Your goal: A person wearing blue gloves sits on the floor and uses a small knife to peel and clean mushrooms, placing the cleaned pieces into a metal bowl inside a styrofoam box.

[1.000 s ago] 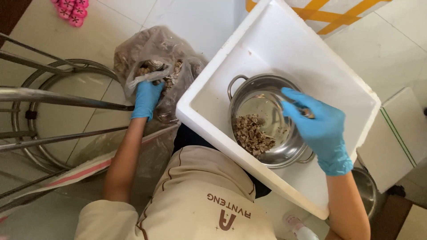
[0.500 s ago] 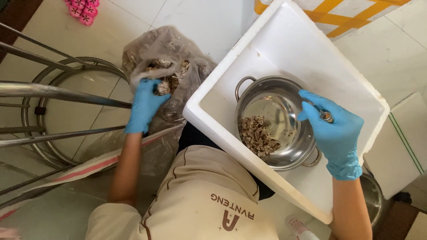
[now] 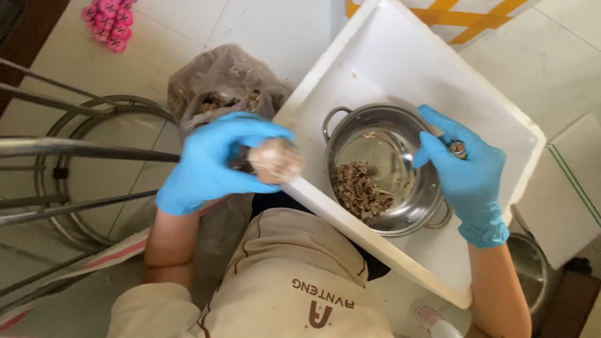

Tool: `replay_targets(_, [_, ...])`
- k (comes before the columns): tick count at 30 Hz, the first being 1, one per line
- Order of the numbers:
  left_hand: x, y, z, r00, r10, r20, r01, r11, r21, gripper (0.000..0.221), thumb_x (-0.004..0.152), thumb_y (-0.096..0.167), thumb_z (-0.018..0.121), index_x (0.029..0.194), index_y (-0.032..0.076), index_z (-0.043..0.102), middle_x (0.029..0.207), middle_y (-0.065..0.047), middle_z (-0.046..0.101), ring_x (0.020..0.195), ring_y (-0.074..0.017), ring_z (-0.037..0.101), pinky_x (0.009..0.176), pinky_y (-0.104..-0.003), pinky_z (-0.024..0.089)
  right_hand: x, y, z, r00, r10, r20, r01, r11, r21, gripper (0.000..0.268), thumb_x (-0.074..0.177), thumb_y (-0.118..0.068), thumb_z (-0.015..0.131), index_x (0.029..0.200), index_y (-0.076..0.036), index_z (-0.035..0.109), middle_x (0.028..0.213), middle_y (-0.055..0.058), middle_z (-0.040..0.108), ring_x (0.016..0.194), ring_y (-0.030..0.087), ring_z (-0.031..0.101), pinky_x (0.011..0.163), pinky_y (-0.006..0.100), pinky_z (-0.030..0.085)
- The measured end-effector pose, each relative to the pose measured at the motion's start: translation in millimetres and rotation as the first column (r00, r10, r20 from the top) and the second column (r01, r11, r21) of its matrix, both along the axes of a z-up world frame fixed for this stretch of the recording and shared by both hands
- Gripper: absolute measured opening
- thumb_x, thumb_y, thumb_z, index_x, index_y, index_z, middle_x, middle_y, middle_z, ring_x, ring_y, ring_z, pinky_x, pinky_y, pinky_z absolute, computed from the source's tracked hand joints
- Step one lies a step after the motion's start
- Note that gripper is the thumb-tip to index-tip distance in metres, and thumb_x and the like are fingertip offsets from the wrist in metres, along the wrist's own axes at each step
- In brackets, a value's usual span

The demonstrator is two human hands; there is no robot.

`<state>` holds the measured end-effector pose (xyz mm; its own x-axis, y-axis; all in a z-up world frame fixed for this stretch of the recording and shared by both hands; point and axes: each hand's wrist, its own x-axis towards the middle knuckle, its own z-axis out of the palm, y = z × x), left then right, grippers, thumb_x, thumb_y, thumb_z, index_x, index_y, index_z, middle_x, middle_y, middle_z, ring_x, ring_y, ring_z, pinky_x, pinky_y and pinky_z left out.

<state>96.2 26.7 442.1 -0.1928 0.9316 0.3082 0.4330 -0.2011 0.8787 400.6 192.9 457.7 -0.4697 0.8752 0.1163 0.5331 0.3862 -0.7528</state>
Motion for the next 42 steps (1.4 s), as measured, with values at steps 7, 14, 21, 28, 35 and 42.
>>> replay_targets(7, [81.2,115.8,25.3,0.734,-0.586,0.343,0.63,0.777,-0.022,0.059,0.092,0.007,0.08,0.144,0.017,0.053,0.136,-0.007,0.068,0.124,-0.0215,0.073,0.108,-0.033,0.063,3.9,-3.7,13.9,0.982,-0.129,-0.139,0.093,0.967,-0.236,0.052,0.09,0.002,0.054,0.14,-0.007,0.062,0.108,0.007,0.063,0.102,0.012,0.06,0.1,0.025,0.054])
replay_targets(14, [133.3,182.1,42.4,0.697,-0.707,0.119,0.708,0.705,0.042,0.066,0.101,-0.002,0.075,0.155,0.019,0.043,0.154,-0.009,0.054,0.147,-0.0254,0.055,0.124,-0.034,0.054,43.7,27.1,-21.0,0.931,-0.177,-0.32,0.207,0.977,0.06,0.049,0.103,-0.011,0.069,0.149,-0.009,0.053,0.122,0.001,0.073,0.111,0.006,0.06,0.108,0.026,0.054])
replay_targets(21, [163.2,219.6,31.0,0.601,-0.776,0.19,0.793,0.609,-0.02,0.08,0.096,0.007,0.083,0.158,0.012,0.033,0.163,-0.008,0.044,0.15,-0.022,0.05,0.128,-0.034,0.047,85.1,43.4,-45.6,0.916,-0.036,-0.399,0.17,0.937,0.305,0.048,0.102,0.001,0.076,0.145,0.001,0.055,0.112,0.013,0.07,0.099,0.019,0.063,0.093,0.033,0.059])
replay_targets(28, [160.2,210.1,-35.4,0.814,-0.571,-0.106,0.58,0.81,0.089,0.067,0.084,0.031,0.093,0.141,0.015,0.06,0.135,-0.007,0.054,0.13,-0.0223,0.059,0.118,-0.034,0.048,66.1,38.4,-39.4,0.871,-0.23,-0.435,0.265,0.964,0.02,0.045,0.105,0.003,0.062,0.147,-0.009,0.054,0.106,0.01,0.074,0.093,0.011,0.064,0.093,0.026,0.062])
replay_targets(35, [128.1,187.9,-57.1,0.936,-0.319,-0.149,0.351,0.877,0.328,0.064,0.089,0.021,0.095,0.139,0.008,0.059,0.142,-0.01,0.055,0.137,-0.0265,0.056,0.125,-0.039,0.048,46.1,32.7,-26.8,0.918,0.102,-0.383,-0.095,0.995,0.037,0.049,0.118,-0.006,0.037,0.165,-0.005,0.024,0.077,0.005,0.055,0.077,0.014,0.053,0.089,0.028,0.052])
replay_targets(42, [126.7,186.1,-62.2,0.98,-0.197,-0.018,0.191,0.919,0.346,0.068,0.084,0.025,0.098,0.136,0.01,0.057,0.134,-0.008,0.057,0.131,-0.0249,0.059,0.12,-0.036,0.051,37.1,15.6,-11.0,0.982,0.129,-0.141,-0.143,0.985,-0.098,0.056,0.114,-0.02,0.036,0.167,-0.016,0.02,0.063,-0.004,0.029,0.06,0.01,0.028,0.061,0.022,0.033])
